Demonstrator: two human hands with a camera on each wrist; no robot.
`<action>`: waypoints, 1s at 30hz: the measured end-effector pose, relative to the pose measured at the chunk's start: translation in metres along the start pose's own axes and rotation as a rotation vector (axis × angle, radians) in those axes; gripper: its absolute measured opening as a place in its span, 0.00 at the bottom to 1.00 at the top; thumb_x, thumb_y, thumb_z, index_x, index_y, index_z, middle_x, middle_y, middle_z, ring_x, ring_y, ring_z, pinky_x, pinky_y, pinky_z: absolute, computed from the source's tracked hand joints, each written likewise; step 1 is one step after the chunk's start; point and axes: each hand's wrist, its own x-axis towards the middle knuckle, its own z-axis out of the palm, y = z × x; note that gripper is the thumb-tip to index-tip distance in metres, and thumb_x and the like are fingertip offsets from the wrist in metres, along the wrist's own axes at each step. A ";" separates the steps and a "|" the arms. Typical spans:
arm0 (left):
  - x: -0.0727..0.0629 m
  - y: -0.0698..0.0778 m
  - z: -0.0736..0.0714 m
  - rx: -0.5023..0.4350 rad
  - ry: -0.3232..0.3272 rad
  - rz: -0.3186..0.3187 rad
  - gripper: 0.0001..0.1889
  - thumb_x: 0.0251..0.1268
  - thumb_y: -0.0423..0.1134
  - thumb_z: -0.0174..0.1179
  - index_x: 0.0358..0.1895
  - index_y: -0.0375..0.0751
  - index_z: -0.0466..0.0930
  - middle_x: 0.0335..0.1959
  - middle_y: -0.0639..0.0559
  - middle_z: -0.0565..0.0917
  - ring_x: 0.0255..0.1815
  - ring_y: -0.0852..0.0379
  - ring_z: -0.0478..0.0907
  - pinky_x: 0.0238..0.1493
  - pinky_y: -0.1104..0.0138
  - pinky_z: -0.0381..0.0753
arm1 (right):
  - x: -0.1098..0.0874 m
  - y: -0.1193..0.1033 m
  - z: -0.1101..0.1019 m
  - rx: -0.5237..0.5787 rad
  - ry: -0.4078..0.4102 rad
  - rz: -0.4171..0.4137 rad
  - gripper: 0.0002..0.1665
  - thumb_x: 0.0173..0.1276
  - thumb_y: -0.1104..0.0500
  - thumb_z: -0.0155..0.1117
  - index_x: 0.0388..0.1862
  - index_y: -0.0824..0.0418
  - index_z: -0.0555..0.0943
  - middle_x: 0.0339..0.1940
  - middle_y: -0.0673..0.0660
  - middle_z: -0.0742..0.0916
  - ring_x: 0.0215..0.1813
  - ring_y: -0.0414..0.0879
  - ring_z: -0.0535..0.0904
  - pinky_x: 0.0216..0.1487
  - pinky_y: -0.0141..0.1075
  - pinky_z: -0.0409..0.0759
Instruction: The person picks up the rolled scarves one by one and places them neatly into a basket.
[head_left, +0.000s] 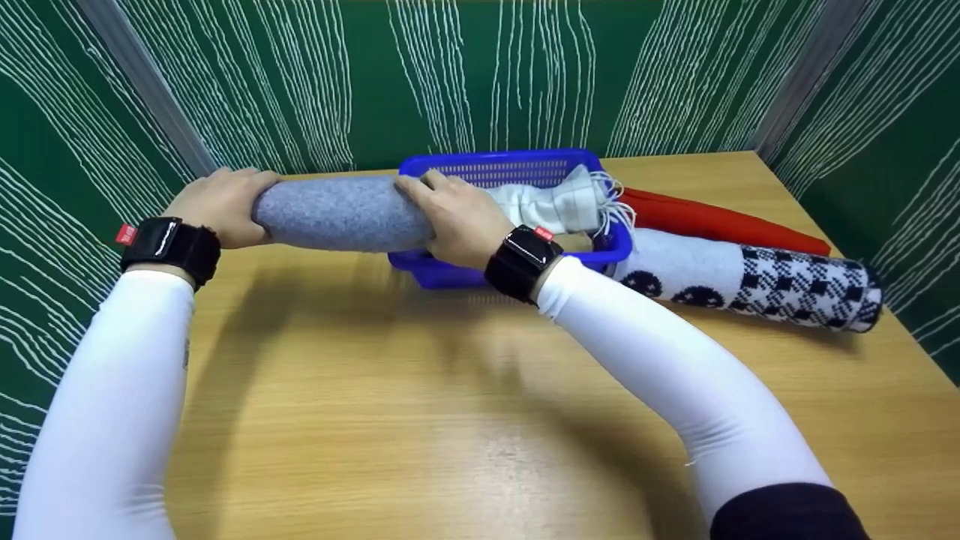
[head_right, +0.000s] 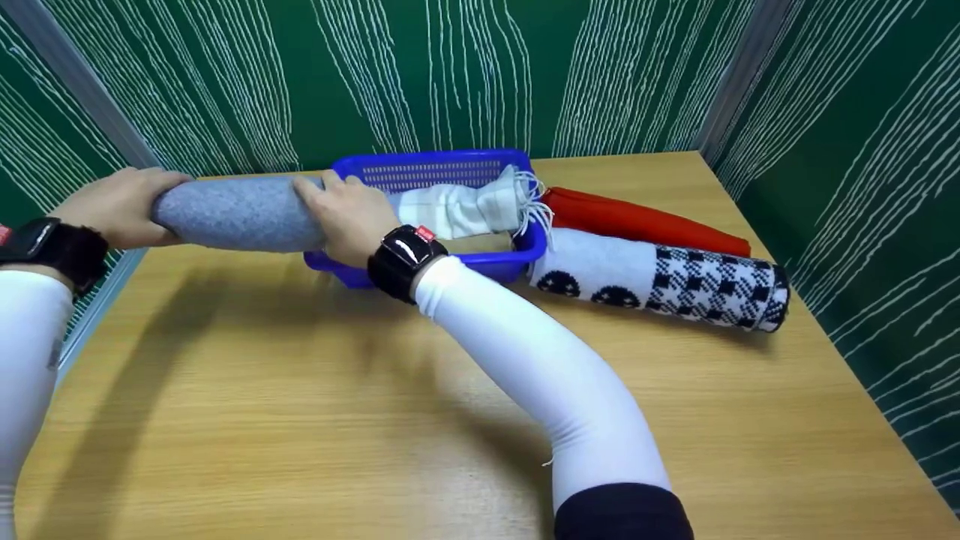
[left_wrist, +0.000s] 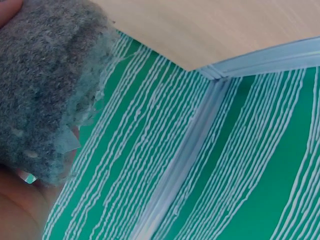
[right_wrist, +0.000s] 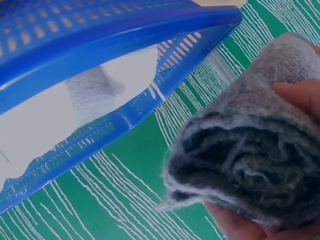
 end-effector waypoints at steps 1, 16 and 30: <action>0.001 0.001 0.000 0.002 0.002 0.003 0.36 0.57 0.38 0.72 0.73 0.42 0.75 0.65 0.32 0.82 0.64 0.30 0.77 0.66 0.29 0.76 | -0.001 0.001 -0.001 -0.001 0.000 0.004 0.51 0.63 0.62 0.79 0.84 0.58 0.69 0.70 0.65 0.83 0.67 0.62 0.83 0.71 0.55 0.83; 0.011 0.015 0.009 0.020 0.047 0.043 0.38 0.55 0.41 0.74 0.73 0.44 0.76 0.67 0.34 0.82 0.64 0.30 0.77 0.66 0.30 0.76 | -0.009 0.021 -0.012 -0.009 -0.018 0.014 0.56 0.58 0.47 0.86 0.82 0.58 0.71 0.69 0.65 0.83 0.69 0.62 0.82 0.72 0.57 0.82; 0.020 0.033 0.010 0.039 0.050 0.061 0.37 0.56 0.43 0.73 0.72 0.44 0.77 0.67 0.35 0.83 0.62 0.31 0.78 0.66 0.32 0.77 | -0.017 0.040 -0.022 -0.064 0.009 0.007 0.54 0.60 0.40 0.85 0.81 0.57 0.73 0.66 0.65 0.85 0.65 0.63 0.84 0.68 0.59 0.84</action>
